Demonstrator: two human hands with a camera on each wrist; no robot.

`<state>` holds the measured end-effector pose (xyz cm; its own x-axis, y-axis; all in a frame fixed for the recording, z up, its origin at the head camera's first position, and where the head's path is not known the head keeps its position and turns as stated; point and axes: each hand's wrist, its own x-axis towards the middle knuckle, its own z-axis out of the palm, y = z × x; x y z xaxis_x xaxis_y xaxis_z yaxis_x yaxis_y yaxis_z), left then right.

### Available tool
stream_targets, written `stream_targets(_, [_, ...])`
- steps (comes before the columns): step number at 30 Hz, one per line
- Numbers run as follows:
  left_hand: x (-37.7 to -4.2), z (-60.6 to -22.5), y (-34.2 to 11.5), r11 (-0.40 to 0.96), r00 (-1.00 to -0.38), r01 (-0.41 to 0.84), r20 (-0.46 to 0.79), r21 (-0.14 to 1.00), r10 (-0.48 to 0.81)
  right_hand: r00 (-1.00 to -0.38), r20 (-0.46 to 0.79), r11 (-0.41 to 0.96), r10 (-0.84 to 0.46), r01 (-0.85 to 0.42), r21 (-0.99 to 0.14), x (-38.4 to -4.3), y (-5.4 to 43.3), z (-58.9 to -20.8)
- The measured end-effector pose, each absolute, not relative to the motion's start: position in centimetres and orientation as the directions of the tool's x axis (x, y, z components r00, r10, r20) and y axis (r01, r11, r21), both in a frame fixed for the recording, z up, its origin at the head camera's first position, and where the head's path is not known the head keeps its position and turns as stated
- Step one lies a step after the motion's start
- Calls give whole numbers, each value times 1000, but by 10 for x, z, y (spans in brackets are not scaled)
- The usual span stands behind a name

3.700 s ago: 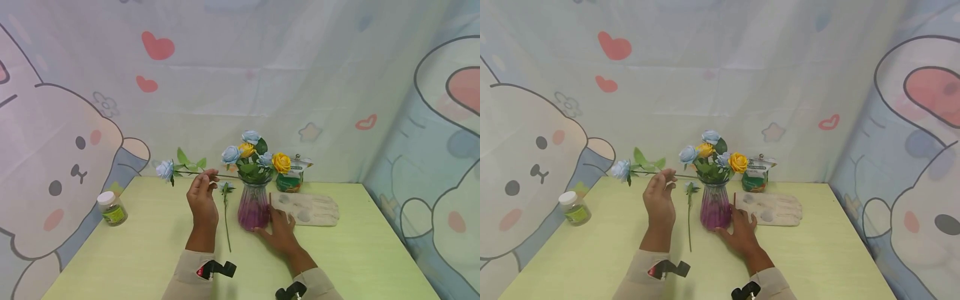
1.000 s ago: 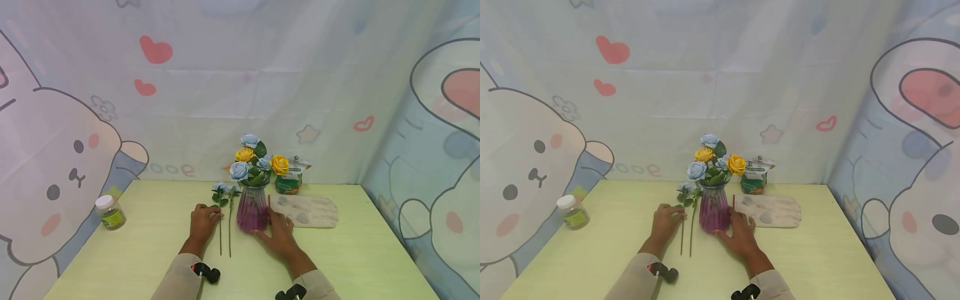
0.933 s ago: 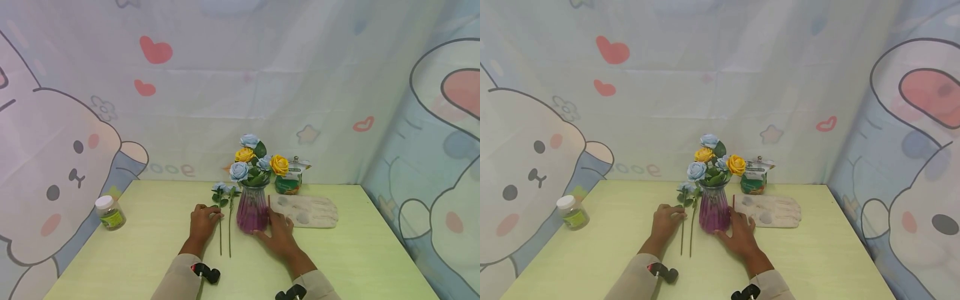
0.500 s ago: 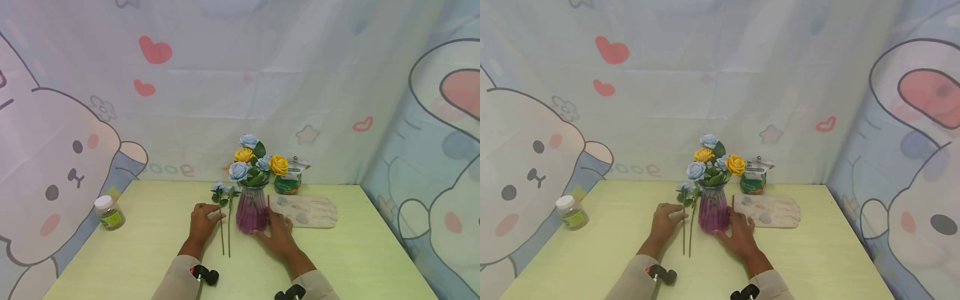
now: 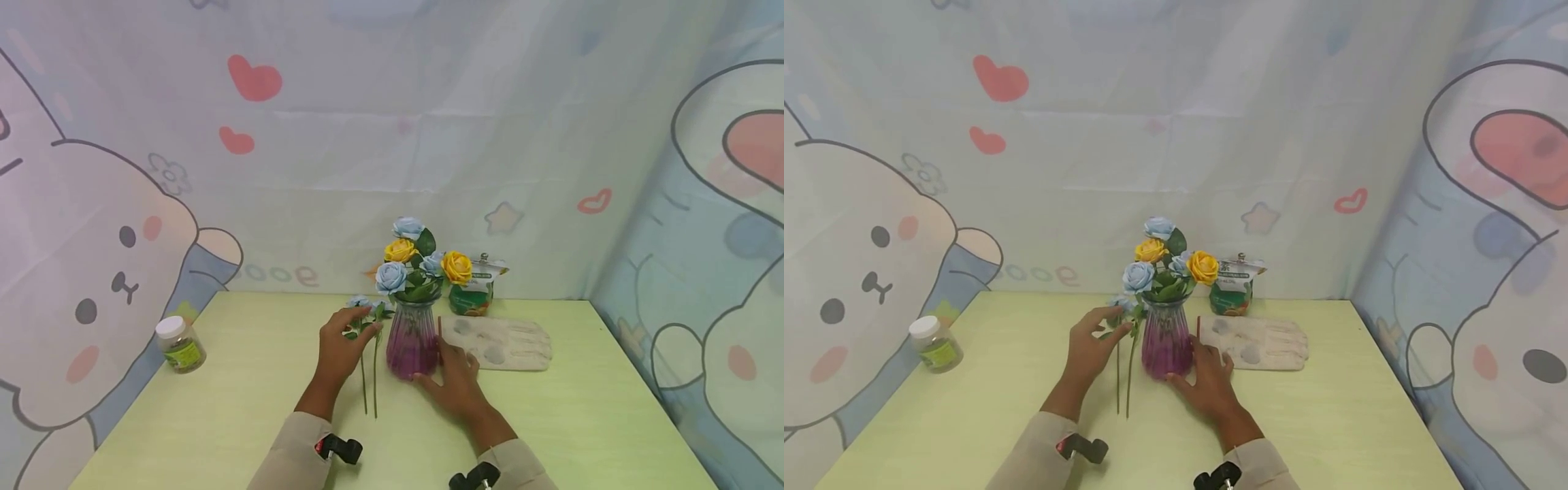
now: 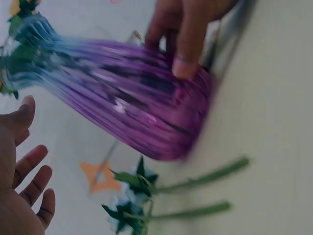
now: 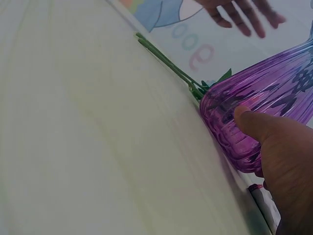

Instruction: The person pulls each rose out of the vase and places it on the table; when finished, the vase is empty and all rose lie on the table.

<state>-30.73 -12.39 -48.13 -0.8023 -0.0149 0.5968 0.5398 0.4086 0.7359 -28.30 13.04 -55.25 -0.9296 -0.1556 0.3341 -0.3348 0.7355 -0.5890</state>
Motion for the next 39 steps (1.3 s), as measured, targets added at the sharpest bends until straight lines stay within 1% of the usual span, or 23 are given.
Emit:
stream_targets(7, [-300, -452, -110, 263, -842, 515, 539, 816, -23, -940, 305, 728, -152, -315, -609, -283, 132, -552])
stream_targets(15, [-294, -432, -92, 145, -849, 518, 527, 843, -33, -934, 315, 714, -169, -336, -614, -279, 131, -550])
stream_targets(19, [-294, -428, -84, 96, -856, 507, 513, 857, -63, -937, 308, 715, -165, -329, -616, -280, 131, -551])
stream_targets(23, [-296, -425, -77, 78, -860, 498, 503, 864, -82, -933, 318, 720, -165, -335, -608, -281, 132, -552])
stream_targets(29, [-297, -419, -69, 99, -872, 471, 479, 877, -95, -924, 345, 718, -165, -353, -600, -281, 130, -553])
stream_targets(34, [-301, -417, -63, 147, -871, 442, 463, 885, -165, -928, 338, 726, -159, -342, -597, -282, 131, -554])
stream_targets(39, [-299, -409, -56, 158, -873, 395, 423, 905, -242, -929, 336, 726, -157, -339, -598, -282, 131, -555])
